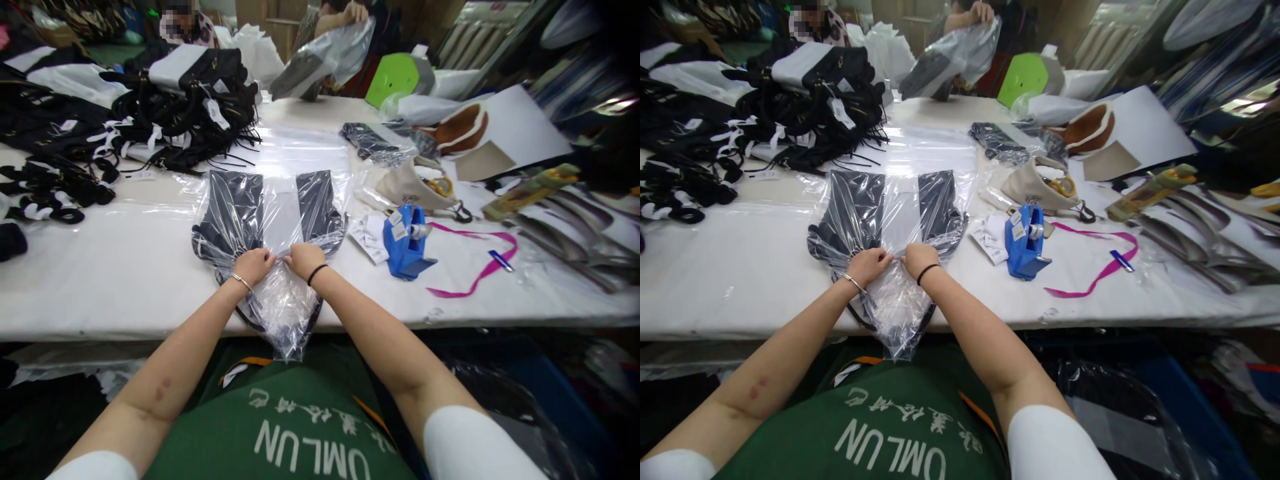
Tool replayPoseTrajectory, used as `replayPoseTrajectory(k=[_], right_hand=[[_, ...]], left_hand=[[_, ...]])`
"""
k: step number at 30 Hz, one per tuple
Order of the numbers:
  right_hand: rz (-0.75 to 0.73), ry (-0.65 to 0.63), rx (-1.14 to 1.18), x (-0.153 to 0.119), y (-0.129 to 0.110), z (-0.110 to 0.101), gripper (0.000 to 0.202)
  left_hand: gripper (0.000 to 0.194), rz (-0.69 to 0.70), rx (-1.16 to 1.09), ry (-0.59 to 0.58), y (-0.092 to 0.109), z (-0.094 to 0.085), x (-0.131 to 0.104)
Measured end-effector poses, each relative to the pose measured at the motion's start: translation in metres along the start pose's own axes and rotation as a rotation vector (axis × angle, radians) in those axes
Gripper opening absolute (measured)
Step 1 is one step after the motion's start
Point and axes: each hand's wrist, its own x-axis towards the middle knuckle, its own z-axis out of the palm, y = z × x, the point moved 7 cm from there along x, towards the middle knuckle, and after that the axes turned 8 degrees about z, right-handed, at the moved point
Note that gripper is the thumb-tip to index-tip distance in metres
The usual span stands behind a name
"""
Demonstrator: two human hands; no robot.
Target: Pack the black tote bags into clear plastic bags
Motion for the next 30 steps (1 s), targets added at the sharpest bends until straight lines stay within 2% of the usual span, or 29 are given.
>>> replayPoseTrajectory(k=[3, 6, 8, 10, 12, 14, 16, 17, 20, 23, 25, 27, 28, 30], right_hand=[[0.049, -0.088, -0.081, 0.016, 0.003, -0.011, 0.042], [0.094, -0.117, -0.099, 0.018, 0.012, -0.024, 0.045], [0.135, -0.085, -0.102, 0.012, 0.018, -0.029, 0.038], [0.133, 0.015, -0.083, 0.001, 0.021, -0.03, 0.03], [-0.02, 0.172, -0.035, -0.013, 0.013, -0.023, 0.032], [-0.264, 0.301, 0.017, -0.03, 0.003, -0.007, 0.038], [-0.427, 0.34, 0.045, -0.04, 0.004, 0.014, 0.045], [-0.446, 0.35, 0.061, -0.041, 0.01, 0.022, 0.047], [-0.334, 0.449, 0.198, -0.039, 0.047, 0.026, 0.047], [0.006, 0.588, 0.549, -0.038, 0.107, 0.018, 0.05], [0.245, 0.511, 0.85, -0.038, 0.137, 0.031, 0.049], [0.347, 0.32, 1.038, -0.038, 0.133, 0.052, 0.041], [0.339, 0.225, 1.055, -0.04, 0.119, 0.062, 0.036], [0.266, 0.103, 0.999, -0.049, 0.071, 0.075, 0.026]], left_hand=[[0.041, -0.002, 0.011, -0.016, 0.001, 0.001, 0.001], [0.04, 0.0, 0.009, -0.01, 0.003, 0.001, 0.0], [0.04, 0.001, -0.002, -0.002, 0.003, 0.001, -0.001], [0.038, 0.005, -0.012, 0.014, 0.003, 0.001, -0.003], [0.037, 0.018, -0.019, 0.04, 0.004, 0.001, -0.004], [0.036, 0.034, -0.019, 0.069, 0.005, 0.002, -0.005], [0.036, 0.046, -0.012, 0.088, 0.005, 0.003, -0.005], [0.036, 0.055, -0.008, 0.095, 0.005, 0.004, -0.006], [0.036, 0.087, -0.001, 0.136, 0.004, 0.004, -0.009], [0.036, 0.115, 0.003, 0.223, 0.002, 0.001, -0.015], [0.037, 0.144, -0.004, 0.251, 0.001, 0.0, -0.017], [0.038, 0.188, -0.03, 0.234, -0.004, -0.001, -0.017], [0.038, 0.214, -0.05, 0.211, -0.01, -0.002, -0.017], [0.039, 0.258, -0.086, 0.148, -0.03, -0.008, -0.015]])
